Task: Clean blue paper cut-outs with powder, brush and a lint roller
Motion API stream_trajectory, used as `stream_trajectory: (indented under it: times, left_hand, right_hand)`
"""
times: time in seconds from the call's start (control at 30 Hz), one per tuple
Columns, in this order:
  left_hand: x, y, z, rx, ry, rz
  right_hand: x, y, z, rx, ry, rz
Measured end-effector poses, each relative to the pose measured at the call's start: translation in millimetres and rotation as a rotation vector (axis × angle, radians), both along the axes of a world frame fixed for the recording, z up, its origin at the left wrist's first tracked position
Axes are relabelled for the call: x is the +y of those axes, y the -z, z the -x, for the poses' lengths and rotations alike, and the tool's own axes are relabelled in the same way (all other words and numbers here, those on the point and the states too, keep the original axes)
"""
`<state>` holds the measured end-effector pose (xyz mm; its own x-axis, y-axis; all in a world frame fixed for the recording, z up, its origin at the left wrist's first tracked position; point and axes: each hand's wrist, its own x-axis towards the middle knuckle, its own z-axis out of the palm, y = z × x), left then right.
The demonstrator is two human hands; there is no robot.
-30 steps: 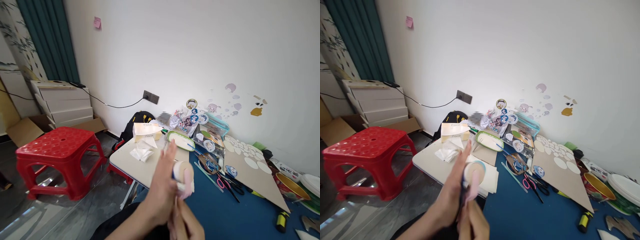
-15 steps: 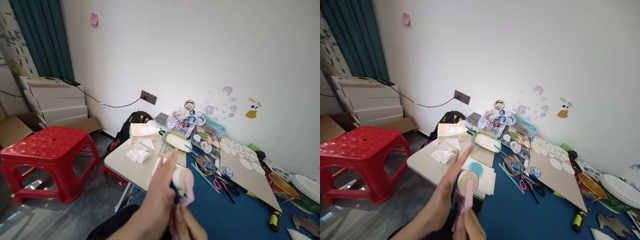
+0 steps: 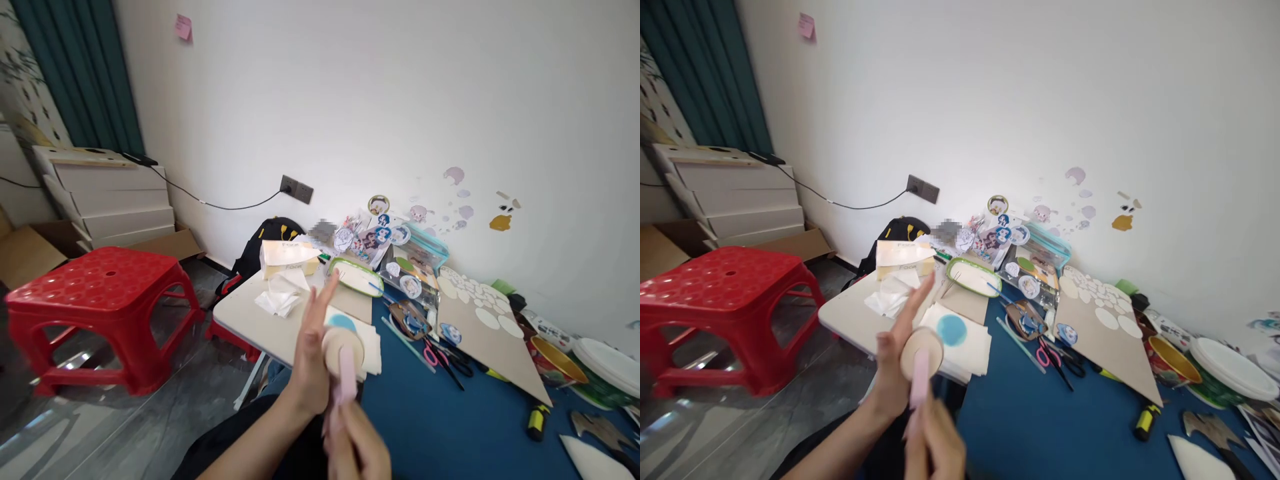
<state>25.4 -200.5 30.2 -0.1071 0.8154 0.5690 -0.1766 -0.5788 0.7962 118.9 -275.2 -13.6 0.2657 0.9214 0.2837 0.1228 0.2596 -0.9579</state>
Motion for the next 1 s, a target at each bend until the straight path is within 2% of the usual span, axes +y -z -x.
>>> stream_trajectory:
  times: [0.07,0.13,0.23,0.27,0.33,0.43,0.5,0.6,0.67,0.73,0.8,0.87,0.93,1.0]
  left_hand:
    - [4.0,22.8,5.2,-0.155,0.034,-0.061]
    - [5.3,50.2,12.8,-0.336,-0.101,-0.142]
    - [3.6,79.3,23.9,-0.364,-0.237,-0.128]
    - [2.8,82.5,27.4,-0.353,-0.263,-0.121]
    - [0.4,78.5,35.8,-0.340,-0.326,-0.120]
    - [-8.4,54.1,57.2,-0.278,-0.361,-0.076]
    - [-18.0,34.3,76.2,-0.108,-0.261,0.026]
    - [-32.8,16.8,99.6,0.647,0.123,0.270]
    - [-41.8,20.9,105.1,1.053,0.355,0.338]
    - [-50.5,36.5,102.7,1.287,0.510,0.364]
    - [-58.5,55.4,97.4,1.335,0.560,0.374]
    - [-63.8,66.6,95.4,1.324,0.596,0.367]
    - [-65.0,63.5,100.1,1.302,0.632,0.347]
    - [-62.2,47.5,109.4,1.178,0.689,0.377]
  right_hand:
    - [-0.3,-5.4,-9.7,0.122,-0.049,0.164]
    - [-1.2,-9.9,-22.5,0.258,-0.002,0.294]
    - [-3.3,-14.5,-35.8,0.403,0.123,0.340]
    - [-4.0,-16.0,-37.4,0.423,0.130,0.332]
    - [-5.5,-19.5,-37.2,0.436,0.117,0.310]
    - [-8.0,-24.2,-34.9,0.438,0.133,0.288]
    - [-9.5,-26.3,-34.6,0.442,0.162,0.262]
    - [-11.4,-28.9,-35.5,0.444,0.166,0.247]
    - [-12.7,-30.2,-35.7,0.443,0.152,0.249]
    - [-14.4,-30.9,-35.7,0.441,0.140,0.243]
    - [-16.5,-30.7,-36.1,0.434,0.137,0.229]
    - [-18.4,-29.6,-37.5,0.434,0.138,0.223]
    - [-19.3,-28.2,-39.4,0.457,0.143,0.244]
    - [-18.8,-27.0,-40.8,0.496,0.155,0.285]
